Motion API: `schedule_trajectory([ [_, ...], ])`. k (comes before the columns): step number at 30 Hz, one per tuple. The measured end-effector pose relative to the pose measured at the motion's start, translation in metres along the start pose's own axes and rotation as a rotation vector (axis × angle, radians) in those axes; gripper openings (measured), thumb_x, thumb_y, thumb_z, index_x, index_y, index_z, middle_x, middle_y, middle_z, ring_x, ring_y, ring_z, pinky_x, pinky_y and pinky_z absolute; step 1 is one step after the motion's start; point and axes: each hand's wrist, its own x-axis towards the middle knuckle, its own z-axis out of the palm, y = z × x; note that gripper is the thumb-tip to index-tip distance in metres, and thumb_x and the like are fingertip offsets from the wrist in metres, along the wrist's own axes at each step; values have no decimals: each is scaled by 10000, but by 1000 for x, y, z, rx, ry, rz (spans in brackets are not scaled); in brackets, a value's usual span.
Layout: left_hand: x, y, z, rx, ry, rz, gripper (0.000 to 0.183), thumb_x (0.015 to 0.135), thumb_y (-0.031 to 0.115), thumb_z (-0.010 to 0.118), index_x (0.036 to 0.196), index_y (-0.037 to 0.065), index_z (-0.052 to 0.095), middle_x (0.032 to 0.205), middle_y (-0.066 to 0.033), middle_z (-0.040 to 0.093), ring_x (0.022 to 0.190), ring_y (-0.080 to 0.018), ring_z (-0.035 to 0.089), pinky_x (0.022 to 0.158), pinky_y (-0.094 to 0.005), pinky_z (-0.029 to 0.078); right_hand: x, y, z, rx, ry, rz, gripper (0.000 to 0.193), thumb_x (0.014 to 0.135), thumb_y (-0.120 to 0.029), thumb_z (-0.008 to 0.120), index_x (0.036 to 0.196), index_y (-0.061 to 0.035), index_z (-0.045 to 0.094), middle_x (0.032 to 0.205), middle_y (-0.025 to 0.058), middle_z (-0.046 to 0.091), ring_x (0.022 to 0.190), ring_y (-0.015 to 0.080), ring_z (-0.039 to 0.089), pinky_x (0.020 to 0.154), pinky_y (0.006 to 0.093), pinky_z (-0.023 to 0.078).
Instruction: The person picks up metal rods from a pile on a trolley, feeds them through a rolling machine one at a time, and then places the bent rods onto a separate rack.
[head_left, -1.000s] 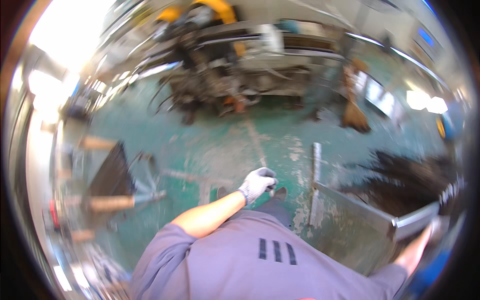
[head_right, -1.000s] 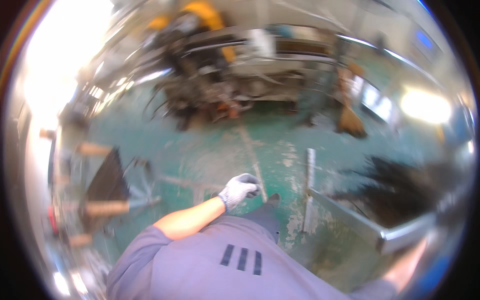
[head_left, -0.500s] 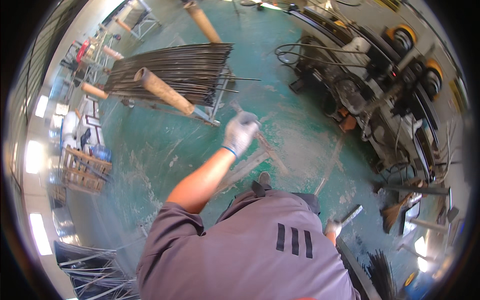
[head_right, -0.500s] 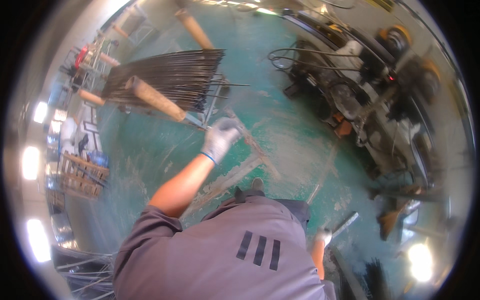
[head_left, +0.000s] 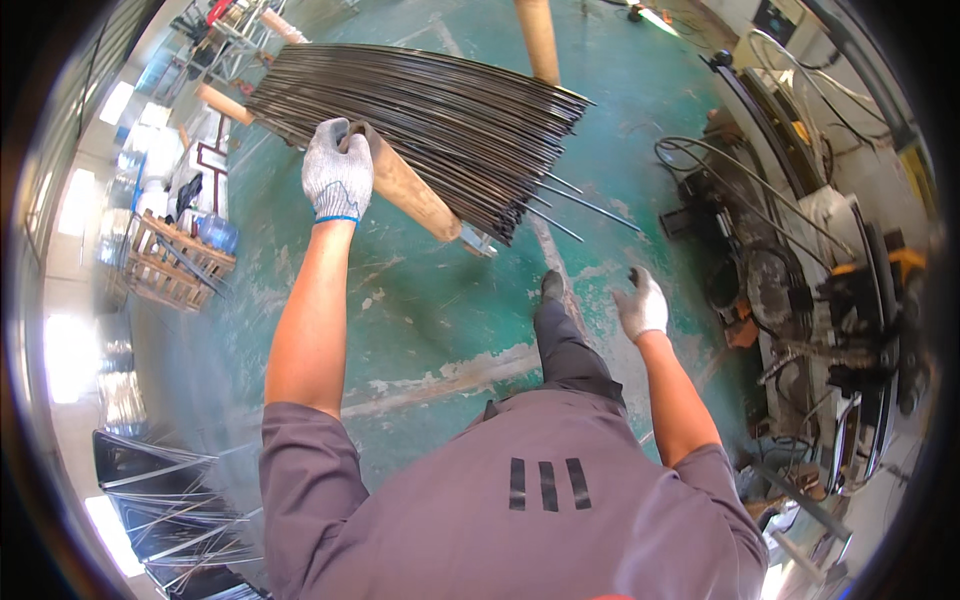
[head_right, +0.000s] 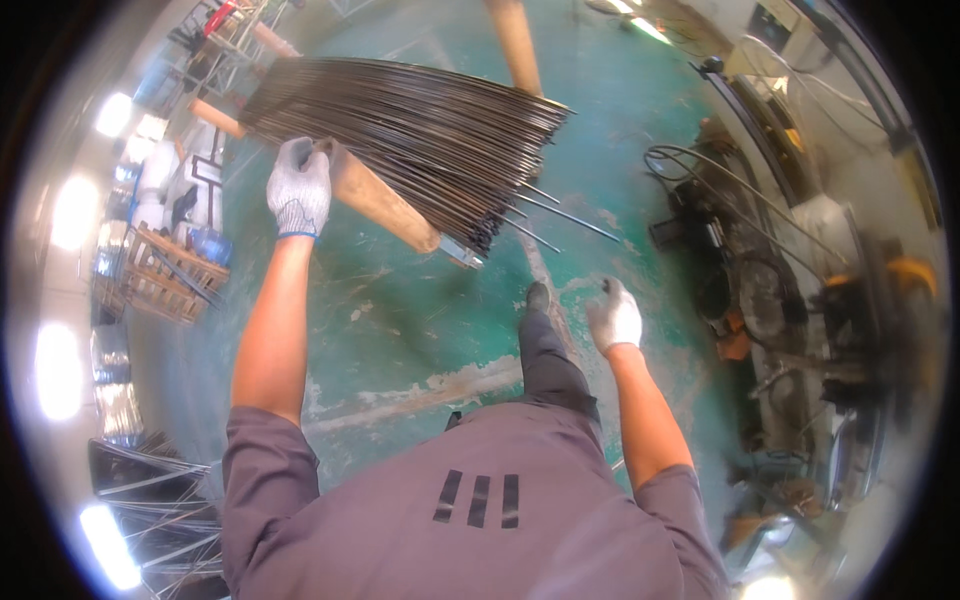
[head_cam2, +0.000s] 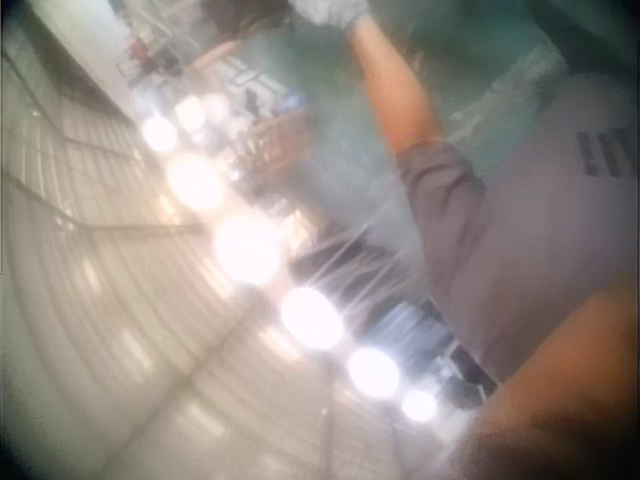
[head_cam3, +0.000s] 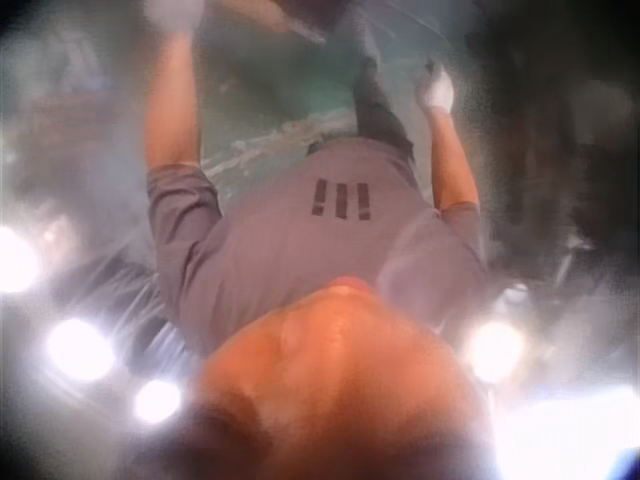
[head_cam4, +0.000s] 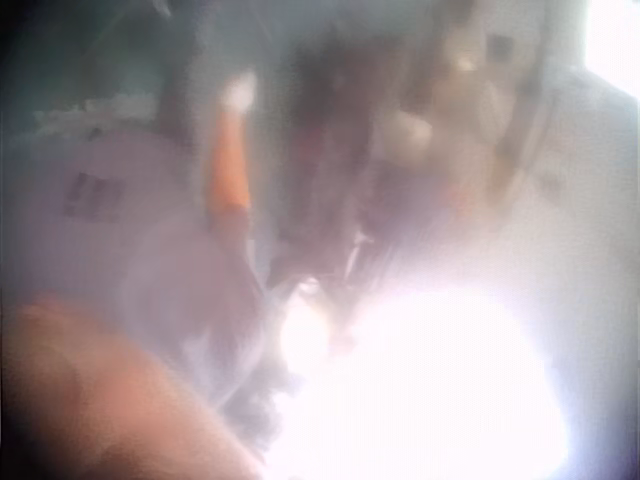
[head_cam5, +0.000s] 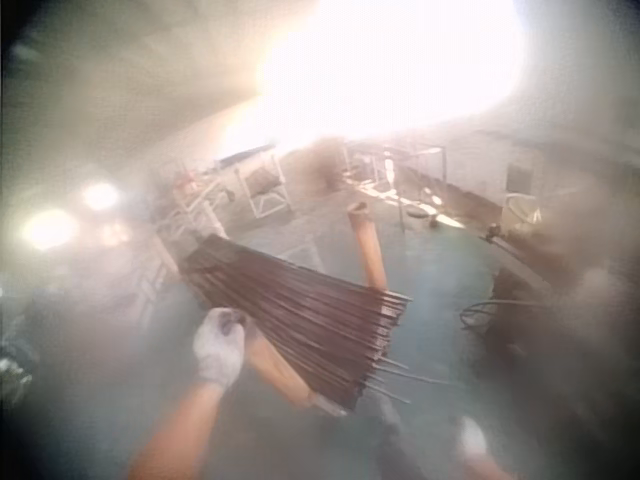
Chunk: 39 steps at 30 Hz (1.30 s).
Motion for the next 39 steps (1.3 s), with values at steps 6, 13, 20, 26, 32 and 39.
schedule_trajectory([
  [6, 46, -32, 61, 201, -188, -149, 297, 919, 348, 688, 1087, 111, 749, 1031, -154, 765, 999, -373, 720, 917, -449, 571, 182, -126, 108, -69, -221, -200, 816, 788, -342, 876, 1451, -15, 530, 1375, 245, 636, 1293, 426, 585, 1095, 474, 479],
  [13, 52, -8, 76, 281, -146, 53, 191, 904, 144, 742, 1066, 44, 742, 999, -152, 749, 917, -355, 702, 848, -447, 560, 338, -227, 213, -336, -337, -175, 1091, 667, -462, 968, 1492, 5, 427, 1429, 198, 536, 1325, 378, 538, 1145, 477, 431],
  [20, 55, -13, 82, 277, -41, 74, 168, 849, -7, 707, 1017, 2, 709, 1023, -165, 738, 961, -375, 712, 872, -452, 570, 343, -250, 245, -490, -529, -233, 585, 842, -455, 846, 1182, -12, 671, 1222, 200, 690, 1207, 348, 646, 1023, 461, 544],
  [26, 63, -8, 85, 288, -22, 48, 196, 826, -13, 712, 1022, -1, 717, 1037, -166, 743, 989, -380, 722, 894, -461, 572, 377, -235, 267, -504, -670, -329, 378, 906, -367, 763, 1109, -50, 741, 1138, 211, 761, 1091, 367, 739, 933, 475, 607],
  [32, 58, -8, 80, 313, -5, 50, 196, 826, -4, 723, 1021, 16, 723, 1037, -165, 744, 993, -380, 723, 913, -462, 563, 389, -255, 235, -427, -842, -230, 444, 859, -367, 792, 1134, -19, 767, 1165, 242, 755, 1105, 402, 727, 985, 457, 571],
  [39, 58, -5, 79, 360, 5, 106, 186, 826, 12, 730, 1009, 40, 707, 1038, -139, 726, 1022, -377, 709, 952, -473, 544, 399, -225, 233, 245, -1149, 42, 360, 947, -255, 773, 1137, 44, 706, 882, 165, 734, 742, 245, 718, 694, 399, 590],
])
